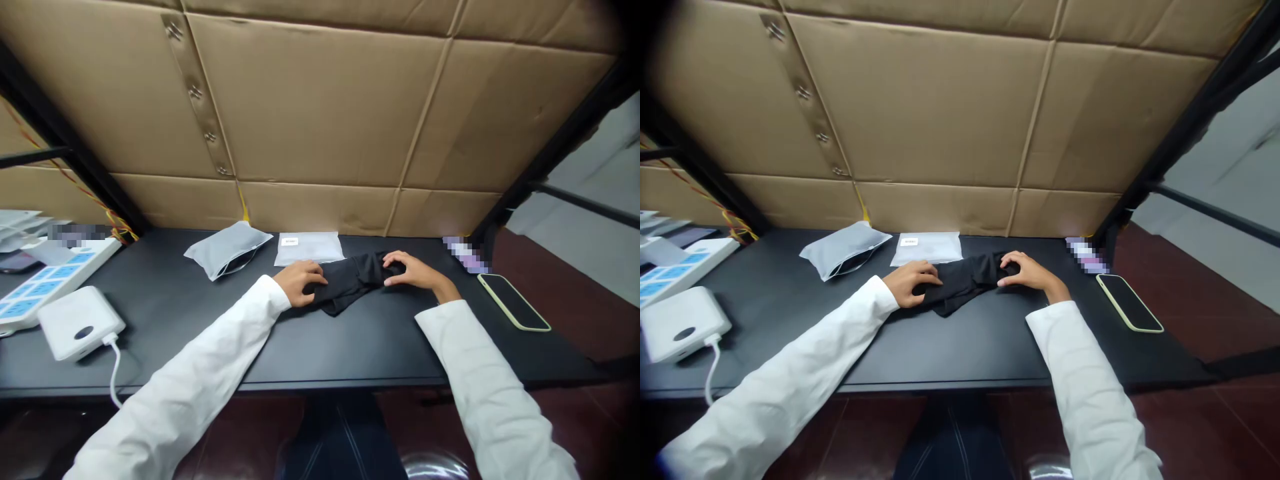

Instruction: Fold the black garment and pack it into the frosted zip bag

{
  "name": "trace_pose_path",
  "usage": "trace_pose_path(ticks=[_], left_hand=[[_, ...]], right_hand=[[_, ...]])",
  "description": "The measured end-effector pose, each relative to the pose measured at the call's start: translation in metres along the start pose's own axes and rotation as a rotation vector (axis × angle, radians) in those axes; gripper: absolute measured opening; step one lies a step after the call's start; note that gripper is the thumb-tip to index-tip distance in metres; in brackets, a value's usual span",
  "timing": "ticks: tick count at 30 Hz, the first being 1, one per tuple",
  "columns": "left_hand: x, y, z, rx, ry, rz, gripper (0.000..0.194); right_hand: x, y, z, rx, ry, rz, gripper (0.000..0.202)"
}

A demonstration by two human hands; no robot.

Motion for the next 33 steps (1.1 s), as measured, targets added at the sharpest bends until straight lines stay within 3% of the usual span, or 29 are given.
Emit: trace_pose_path(ticks=[3,7,13,18,20,23,25,27,29,33], left_hand=[[0.001,-0.004,0.002,-0.028,-0.005,0.079,0.043],[-0.007,-0.007,0.007,-0.025,-0.002,0.202,0.039],[0.000,-0.005,0.003,-0.057,0.010,0.138,0.070],[0.004,0.006,0.002,-0.035,-0.036,0.079,0.026],[-0.001,0.016,0.003,0.036,0.018,-0.001,0.016],[-0.002,0.033,0.004,0.249,0.143,-0.071,0.016],[0.006,0.040,0.004,0.384,0.190,-0.067,0.020],[0.019,0.039,0.000,0.441,0.192,-0.076,0.026],[0.033,0.029,-0.006,0.388,0.153,-0.087,0.029],[0.051,-0.007,-0.018,0.105,0.014,-0.035,0.041]], right_hand=[[0.002,-0.004,0.004,-0.100,0.008,0.019,0.064],[0.003,-0.001,0.002,-0.125,0.039,-0.067,0.047],[0.011,0.002,-0.003,0.027,-0.117,-0.106,0.040],[-0.002,0.000,-0.003,0.168,-0.110,-0.044,0.045],[-0.009,-0.002,-0.002,0.189,-0.080,-0.013,0.045],[-0.021,-0.003,0.000,0.248,-0.021,0.036,0.044],[-0.029,-0.002,0.002,0.308,0.027,0.036,0.041],[-0.036,0.000,0.005,0.349,0.079,-0.005,0.035],[-0.039,0.001,0.006,0.354,0.115,-0.061,0.030],[-0.032,0.008,0.006,0.416,0.068,-0.157,0.029]])
Point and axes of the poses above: each hand's wrist, its own z-axis away from the middle knuckle, its own y-axis out of the back of the hand, x = y × z, the point moved 7 cm from there along -z, towards the middle knuckle, and after that the axes turned 10 degrees about -y, right-handed, at the moved point
